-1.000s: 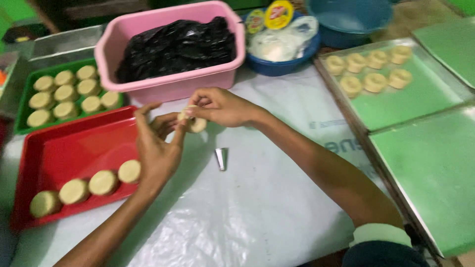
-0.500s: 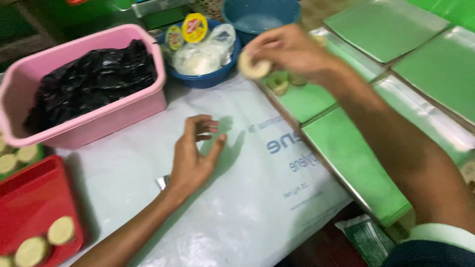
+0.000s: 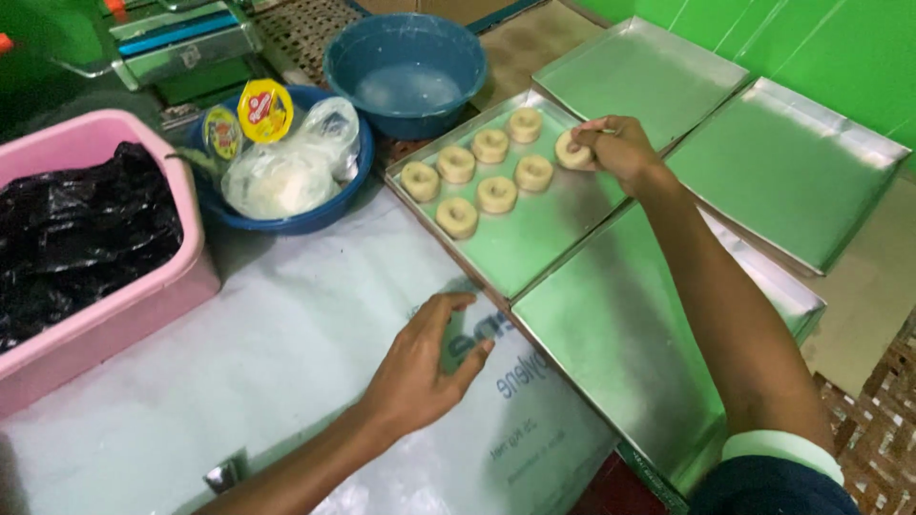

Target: Using a metal tool to create holes in rounds of dough and arranging them on baking trays.

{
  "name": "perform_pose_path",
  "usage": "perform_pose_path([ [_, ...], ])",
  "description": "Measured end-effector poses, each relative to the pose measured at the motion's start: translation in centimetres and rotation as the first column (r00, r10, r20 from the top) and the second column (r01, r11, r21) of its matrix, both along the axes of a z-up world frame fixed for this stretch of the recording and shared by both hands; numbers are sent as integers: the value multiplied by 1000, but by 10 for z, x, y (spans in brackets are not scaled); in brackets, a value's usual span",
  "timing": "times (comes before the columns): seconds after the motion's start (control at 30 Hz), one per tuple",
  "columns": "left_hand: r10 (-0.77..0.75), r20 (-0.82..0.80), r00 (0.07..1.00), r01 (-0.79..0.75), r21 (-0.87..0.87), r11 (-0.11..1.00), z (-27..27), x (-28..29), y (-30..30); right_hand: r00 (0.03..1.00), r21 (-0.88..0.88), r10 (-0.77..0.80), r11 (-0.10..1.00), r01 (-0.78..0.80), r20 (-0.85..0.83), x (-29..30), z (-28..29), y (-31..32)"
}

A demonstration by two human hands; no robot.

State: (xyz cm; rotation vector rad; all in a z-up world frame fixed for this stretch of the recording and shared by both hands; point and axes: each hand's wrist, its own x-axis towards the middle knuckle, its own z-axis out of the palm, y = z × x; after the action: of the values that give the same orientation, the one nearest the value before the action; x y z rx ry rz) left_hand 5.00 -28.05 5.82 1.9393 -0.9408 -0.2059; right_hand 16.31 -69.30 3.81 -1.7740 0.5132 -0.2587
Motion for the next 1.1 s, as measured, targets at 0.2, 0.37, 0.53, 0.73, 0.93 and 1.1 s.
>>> perform_pose_path([
  [0.2,-48,-67,997,48,5,999,6,7,0,998,-80,42,996,-45,-38,8,4,7],
  [0.37,-12,-115,993,16,37,999,17,5,13,993,-169,81,981,-93,-81,13,3,5],
  [0.53,-20,-90,996,22,25,999,34,3,30,992,-226,40,972,-67,-121,11,10,5],
  [0.73,-14,-57,998,14,4,1000,37,-5,45,996,-260,83,961,-89,-34,9,-12,-11],
  [0.93,-46,-139,989,63,123,990,39,-14,56,993,-446,-19,894,-35,-115,-2,7,8],
  [1.1,-25,-109,994,36,99,994,46,-26,74,981,-527,78,849,27,176,-10,17,-3],
])
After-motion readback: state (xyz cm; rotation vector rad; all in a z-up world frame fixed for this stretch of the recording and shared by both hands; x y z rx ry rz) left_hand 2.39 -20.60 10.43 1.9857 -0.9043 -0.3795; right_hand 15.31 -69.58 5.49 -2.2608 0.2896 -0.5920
